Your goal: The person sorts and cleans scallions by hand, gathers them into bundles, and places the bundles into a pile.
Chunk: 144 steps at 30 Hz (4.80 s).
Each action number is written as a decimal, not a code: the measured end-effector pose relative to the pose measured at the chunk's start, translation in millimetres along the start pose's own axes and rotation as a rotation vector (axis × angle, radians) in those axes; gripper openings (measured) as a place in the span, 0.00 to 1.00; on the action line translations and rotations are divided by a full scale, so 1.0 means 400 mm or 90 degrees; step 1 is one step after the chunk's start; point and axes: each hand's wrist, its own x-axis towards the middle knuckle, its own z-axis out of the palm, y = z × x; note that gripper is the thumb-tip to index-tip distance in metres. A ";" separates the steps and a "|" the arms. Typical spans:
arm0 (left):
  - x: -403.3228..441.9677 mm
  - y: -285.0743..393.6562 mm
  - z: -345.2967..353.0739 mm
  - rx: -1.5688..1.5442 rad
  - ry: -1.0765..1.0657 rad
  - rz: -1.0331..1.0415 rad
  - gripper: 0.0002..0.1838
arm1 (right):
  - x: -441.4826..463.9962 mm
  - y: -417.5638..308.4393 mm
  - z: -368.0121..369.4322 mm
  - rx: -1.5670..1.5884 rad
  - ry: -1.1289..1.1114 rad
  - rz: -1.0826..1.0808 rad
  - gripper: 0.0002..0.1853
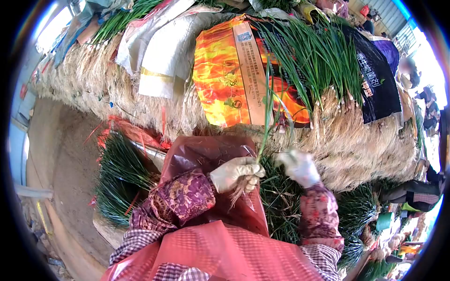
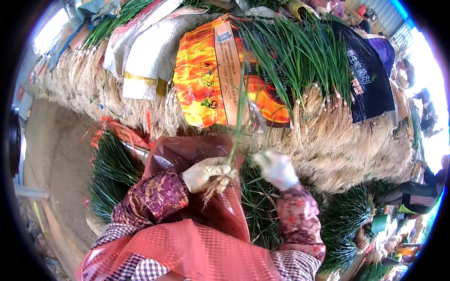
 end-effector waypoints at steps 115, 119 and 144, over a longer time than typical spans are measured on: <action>0.092 0.059 0.042 -0.037 0.008 0.231 0.17 | 0.325 -0.060 -0.234 0.237 0.202 0.174 0.11; 0.103 0.055 0.055 0.016 0.015 0.129 0.16 | 0.202 -0.066 -0.008 0.432 0.087 0.102 0.14; 0.034 0.157 0.048 -0.127 -0.044 0.246 0.19 | 0.066 0.084 -0.103 -0.239 0.298 -0.069 0.15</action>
